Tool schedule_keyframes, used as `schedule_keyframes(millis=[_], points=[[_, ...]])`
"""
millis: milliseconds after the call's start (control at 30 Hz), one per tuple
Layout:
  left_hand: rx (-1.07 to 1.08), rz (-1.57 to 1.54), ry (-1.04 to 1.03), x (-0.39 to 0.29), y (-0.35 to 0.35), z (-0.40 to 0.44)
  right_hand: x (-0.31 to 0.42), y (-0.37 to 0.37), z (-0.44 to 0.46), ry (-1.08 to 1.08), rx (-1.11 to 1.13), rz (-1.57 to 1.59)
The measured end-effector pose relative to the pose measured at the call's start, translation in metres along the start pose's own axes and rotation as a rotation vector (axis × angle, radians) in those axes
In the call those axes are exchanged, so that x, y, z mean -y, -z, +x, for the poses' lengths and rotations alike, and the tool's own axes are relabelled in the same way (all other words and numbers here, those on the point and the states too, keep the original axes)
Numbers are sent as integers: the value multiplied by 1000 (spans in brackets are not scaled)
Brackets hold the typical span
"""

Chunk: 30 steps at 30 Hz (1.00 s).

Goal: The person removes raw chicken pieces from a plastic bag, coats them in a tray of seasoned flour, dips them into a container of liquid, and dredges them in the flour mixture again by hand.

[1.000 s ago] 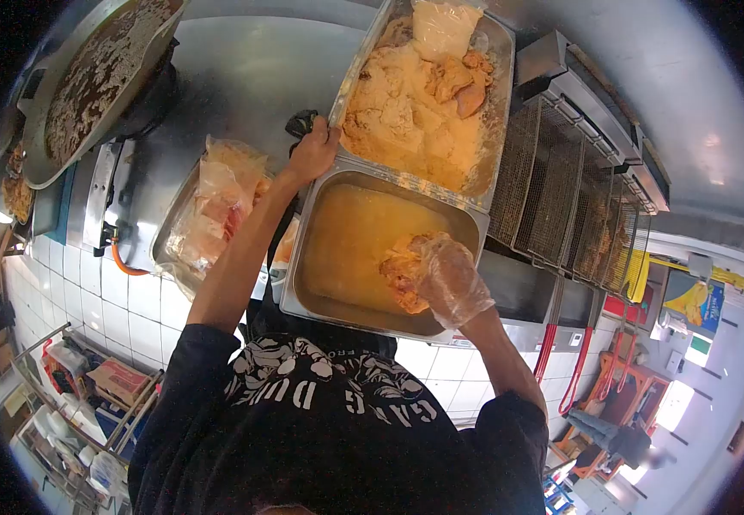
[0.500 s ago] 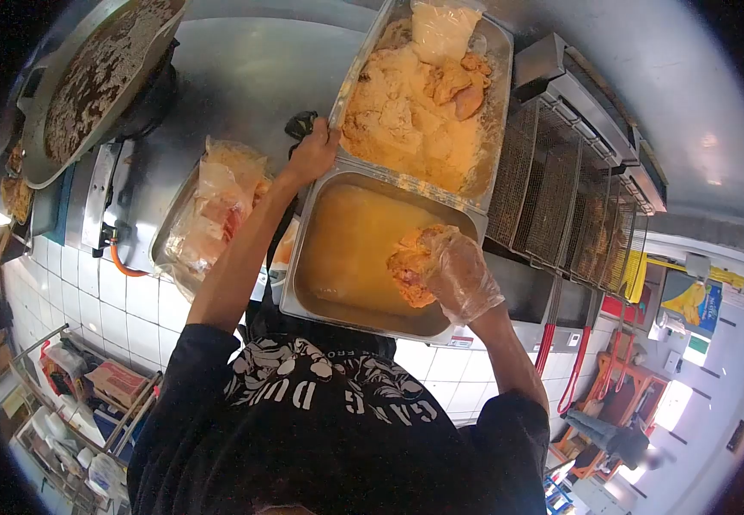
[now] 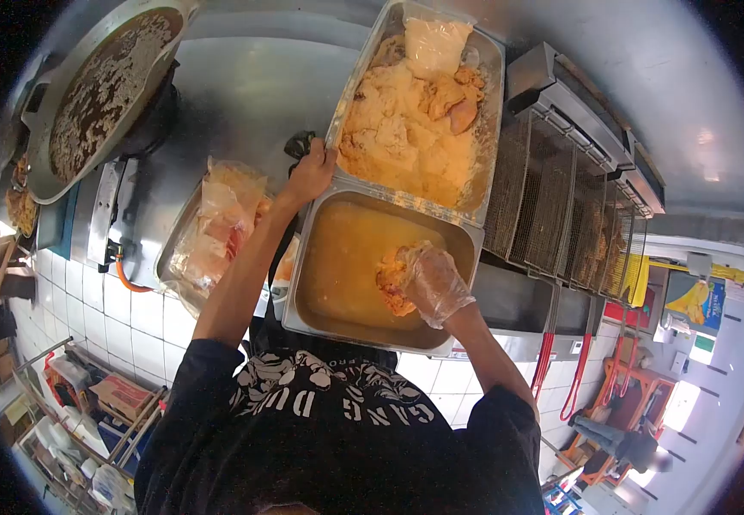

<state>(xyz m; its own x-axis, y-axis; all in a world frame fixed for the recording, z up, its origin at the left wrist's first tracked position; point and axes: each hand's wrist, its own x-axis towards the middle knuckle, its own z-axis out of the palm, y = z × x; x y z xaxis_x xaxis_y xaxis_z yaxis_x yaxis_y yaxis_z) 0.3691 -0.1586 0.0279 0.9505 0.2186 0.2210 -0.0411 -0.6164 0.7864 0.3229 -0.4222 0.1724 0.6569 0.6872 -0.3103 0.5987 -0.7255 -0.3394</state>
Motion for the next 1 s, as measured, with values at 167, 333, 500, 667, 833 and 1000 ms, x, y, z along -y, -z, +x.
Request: schedule_keyframes(millis=[167,333,500,667,833,1000], points=[[27,-42,90,3,2,-2,-27,-14,10,45,-82,-3],[-21,-112,167,-1,-1,-1,8,87,30,-143,1,409],[-7,77,-82,13,-3,-5,-90,116,84,-136,-226,671],[-31,-39,43,8,-4,-2,-187,108,177,46,-94,-286],[39,-111,111,10,-3,-2,-183,103,201,-55,243,-1261],[-16,227,-253,23,-8,-5,-135,110,196,-41,352,-1030]])
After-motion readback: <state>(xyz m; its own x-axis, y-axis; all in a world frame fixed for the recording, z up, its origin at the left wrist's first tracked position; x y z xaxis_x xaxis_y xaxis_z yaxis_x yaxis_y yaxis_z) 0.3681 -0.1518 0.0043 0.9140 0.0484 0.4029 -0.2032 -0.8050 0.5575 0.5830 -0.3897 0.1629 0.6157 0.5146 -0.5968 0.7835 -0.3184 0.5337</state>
